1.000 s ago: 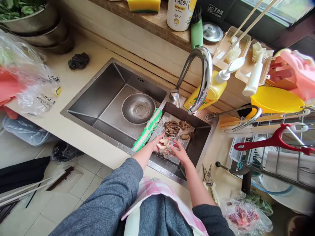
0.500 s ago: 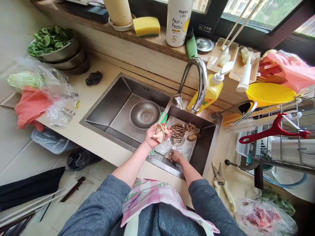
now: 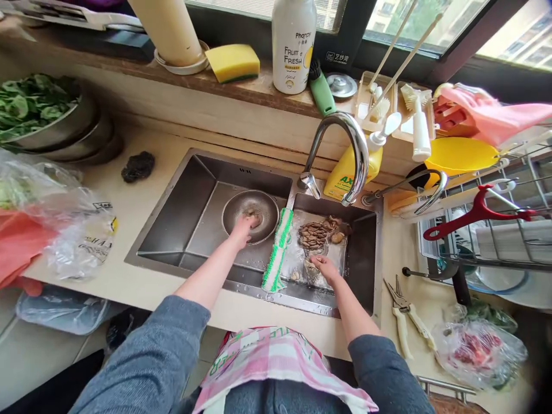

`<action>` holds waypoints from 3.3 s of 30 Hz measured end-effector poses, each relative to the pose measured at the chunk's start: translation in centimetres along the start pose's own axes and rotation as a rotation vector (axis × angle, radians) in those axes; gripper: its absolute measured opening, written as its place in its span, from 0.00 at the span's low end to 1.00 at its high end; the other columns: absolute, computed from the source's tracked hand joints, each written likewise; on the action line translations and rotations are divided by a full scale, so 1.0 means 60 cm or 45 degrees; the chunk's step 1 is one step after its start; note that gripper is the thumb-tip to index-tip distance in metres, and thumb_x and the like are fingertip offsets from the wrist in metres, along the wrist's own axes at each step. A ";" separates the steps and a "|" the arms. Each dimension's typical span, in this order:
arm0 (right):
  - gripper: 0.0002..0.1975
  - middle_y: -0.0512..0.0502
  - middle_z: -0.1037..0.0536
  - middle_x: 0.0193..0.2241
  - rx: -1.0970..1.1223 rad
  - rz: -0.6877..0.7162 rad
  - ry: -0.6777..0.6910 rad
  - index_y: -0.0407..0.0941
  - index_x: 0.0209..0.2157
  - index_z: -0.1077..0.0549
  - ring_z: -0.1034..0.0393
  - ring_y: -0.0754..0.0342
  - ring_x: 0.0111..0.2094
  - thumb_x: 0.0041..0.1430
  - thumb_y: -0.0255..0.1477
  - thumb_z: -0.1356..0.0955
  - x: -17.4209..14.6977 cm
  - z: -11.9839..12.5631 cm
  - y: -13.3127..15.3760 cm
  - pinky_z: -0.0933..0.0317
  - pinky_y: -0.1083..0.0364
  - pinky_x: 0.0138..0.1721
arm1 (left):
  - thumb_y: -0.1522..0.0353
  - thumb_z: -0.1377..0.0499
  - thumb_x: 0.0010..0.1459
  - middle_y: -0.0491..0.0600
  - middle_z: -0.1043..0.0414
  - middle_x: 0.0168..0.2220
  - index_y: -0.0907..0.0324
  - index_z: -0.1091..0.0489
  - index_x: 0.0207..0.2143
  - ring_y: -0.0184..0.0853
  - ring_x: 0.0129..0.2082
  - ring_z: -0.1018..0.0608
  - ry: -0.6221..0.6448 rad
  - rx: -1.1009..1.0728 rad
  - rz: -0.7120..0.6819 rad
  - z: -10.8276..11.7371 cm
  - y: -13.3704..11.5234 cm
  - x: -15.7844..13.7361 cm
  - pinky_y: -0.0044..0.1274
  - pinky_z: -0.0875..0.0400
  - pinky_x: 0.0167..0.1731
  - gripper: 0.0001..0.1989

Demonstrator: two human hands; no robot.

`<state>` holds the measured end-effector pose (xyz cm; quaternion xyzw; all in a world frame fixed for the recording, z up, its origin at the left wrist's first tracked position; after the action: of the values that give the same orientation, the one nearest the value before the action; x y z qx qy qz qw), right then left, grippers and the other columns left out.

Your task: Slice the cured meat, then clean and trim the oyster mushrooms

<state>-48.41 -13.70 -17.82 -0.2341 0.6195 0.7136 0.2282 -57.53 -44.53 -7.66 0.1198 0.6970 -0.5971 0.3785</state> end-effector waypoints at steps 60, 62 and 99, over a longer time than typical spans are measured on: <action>0.33 0.40 0.32 0.44 -0.991 0.509 0.121 0.41 0.56 0.44 0.35 0.49 0.45 0.44 0.24 0.40 -0.385 0.281 0.051 0.41 0.49 0.48 | 0.60 0.35 0.41 0.43 0.34 0.23 0.62 0.30 0.30 0.26 0.23 0.34 1.150 0.297 -0.003 -0.314 0.216 -0.332 0.19 0.43 0.25 0.16; 0.32 0.41 0.32 0.44 -0.971 0.482 0.152 0.42 0.56 0.43 0.35 0.49 0.44 0.44 0.24 0.40 -0.387 0.283 0.050 0.40 0.50 0.48 | 0.62 0.36 0.42 0.42 0.36 0.20 0.63 0.29 0.27 0.26 0.22 0.36 1.199 0.333 -0.036 -0.319 0.215 -0.338 0.19 0.44 0.24 0.13; 0.25 0.43 0.31 0.38 -1.261 1.227 1.151 0.44 0.51 0.39 0.33 0.54 0.34 0.48 0.27 0.37 -0.362 -0.506 0.229 0.37 0.56 0.35 | 0.63 0.35 0.46 0.52 0.26 0.32 0.63 0.28 0.37 0.28 0.26 0.24 0.543 -0.220 -0.186 0.486 0.122 -0.308 0.20 0.29 0.27 0.17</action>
<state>-38.23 -46.35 2.54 -0.2808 0.2977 0.7608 -0.5037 -29.13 -64.28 -0.70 0.1596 0.8166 -0.5221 0.1874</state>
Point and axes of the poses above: each hand's wrist, its own x-axis towards the middle knuckle, its own z-axis out of the back of the hand, y = z × x, the point moved 4 cm from there along x, towards the middle knuckle
